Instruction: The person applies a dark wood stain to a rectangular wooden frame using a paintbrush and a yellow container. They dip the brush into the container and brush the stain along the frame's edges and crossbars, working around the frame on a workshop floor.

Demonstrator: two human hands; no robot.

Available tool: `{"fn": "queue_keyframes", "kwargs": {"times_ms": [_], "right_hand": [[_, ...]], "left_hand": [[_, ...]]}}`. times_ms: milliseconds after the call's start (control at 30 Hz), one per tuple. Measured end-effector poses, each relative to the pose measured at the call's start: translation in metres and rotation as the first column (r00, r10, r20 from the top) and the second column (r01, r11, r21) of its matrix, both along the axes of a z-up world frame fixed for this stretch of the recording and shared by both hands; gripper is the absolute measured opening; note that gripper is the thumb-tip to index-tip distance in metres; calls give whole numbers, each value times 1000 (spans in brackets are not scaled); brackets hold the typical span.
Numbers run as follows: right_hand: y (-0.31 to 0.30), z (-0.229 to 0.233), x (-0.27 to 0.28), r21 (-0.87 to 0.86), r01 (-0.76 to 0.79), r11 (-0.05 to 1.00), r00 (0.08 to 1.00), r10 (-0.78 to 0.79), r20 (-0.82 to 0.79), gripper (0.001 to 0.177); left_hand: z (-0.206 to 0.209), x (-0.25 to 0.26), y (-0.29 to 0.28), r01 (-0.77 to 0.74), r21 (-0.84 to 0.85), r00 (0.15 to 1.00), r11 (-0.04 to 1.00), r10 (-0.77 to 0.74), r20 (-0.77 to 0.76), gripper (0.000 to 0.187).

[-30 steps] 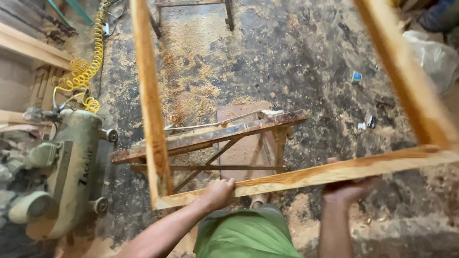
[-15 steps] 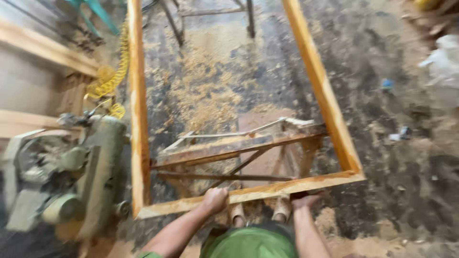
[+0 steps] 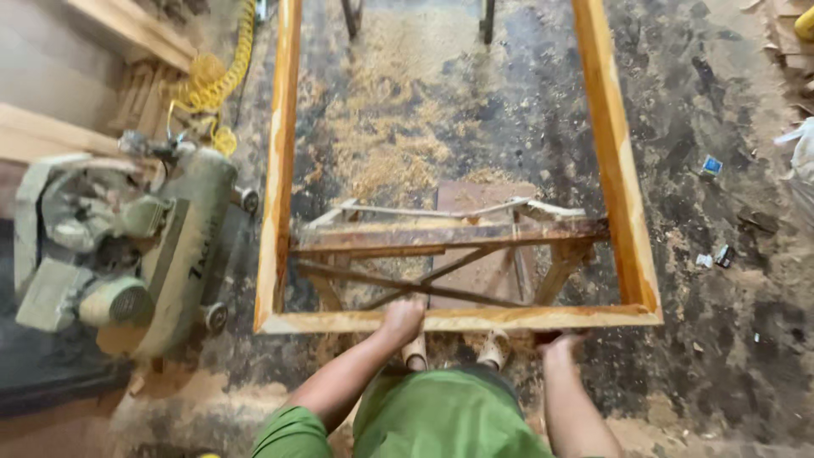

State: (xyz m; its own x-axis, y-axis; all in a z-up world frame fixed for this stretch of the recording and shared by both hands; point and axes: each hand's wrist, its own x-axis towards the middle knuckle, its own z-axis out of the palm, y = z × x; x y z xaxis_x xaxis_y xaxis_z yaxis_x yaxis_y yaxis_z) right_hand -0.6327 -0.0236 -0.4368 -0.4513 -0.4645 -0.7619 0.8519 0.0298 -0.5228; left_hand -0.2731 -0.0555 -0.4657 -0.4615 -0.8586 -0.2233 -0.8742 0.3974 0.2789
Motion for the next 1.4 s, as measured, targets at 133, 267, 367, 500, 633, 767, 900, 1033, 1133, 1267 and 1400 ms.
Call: {"fn": "queue_keyframes", "kwargs": {"times_ms": [133,267,367,500,633,767,900,1033,1133,1267,1400], "right_hand": [[9,21,-14,768,229,599,771,370,-519,88],[6,53,-5,281,195,940,-76,300,-951,55],[-5,80,42,329,-279,902,-274,254,-928,53],[-17,92,138,267,-803,532,-162,237,-958,56],[18,91,233,259,-962,88,-141,651,-746,69],[58,111,330,-597,-768,-232,-208,972,-110,95],[120,146,390,-577,-569,-586,-507,802,-315,102],[187,152,439,-584,-409,-701,-773,606,-186,103],[235,119,493,-350,-353,-868,-808,471,-353,94],[260,35,618,-289,-500,-816,-782,569,-255,91],[326,-60,721,-325,-694,-642,-707,693,142,87]], "left_hand": [[27,-16,10,-166,90,986,982,162,48,56],[80,-19,44,-236,95,963,967,246,-107,84],[123,1,83,-398,139,864,907,421,-277,79],[150,13,128,-636,85,637,767,584,-504,82],[171,4,177,-727,35,494,686,558,-667,81],[183,15,213,-855,16,351,518,603,-716,73],[168,66,271,-965,-189,264,183,689,-675,64],[130,135,329,-971,138,-222,-197,513,-829,48],[101,168,349,-780,541,-617,-313,246,-747,56],[67,217,357,-652,733,-758,-194,125,-641,66],[-2,348,425,-522,825,-853,-218,124,-507,76]]}}
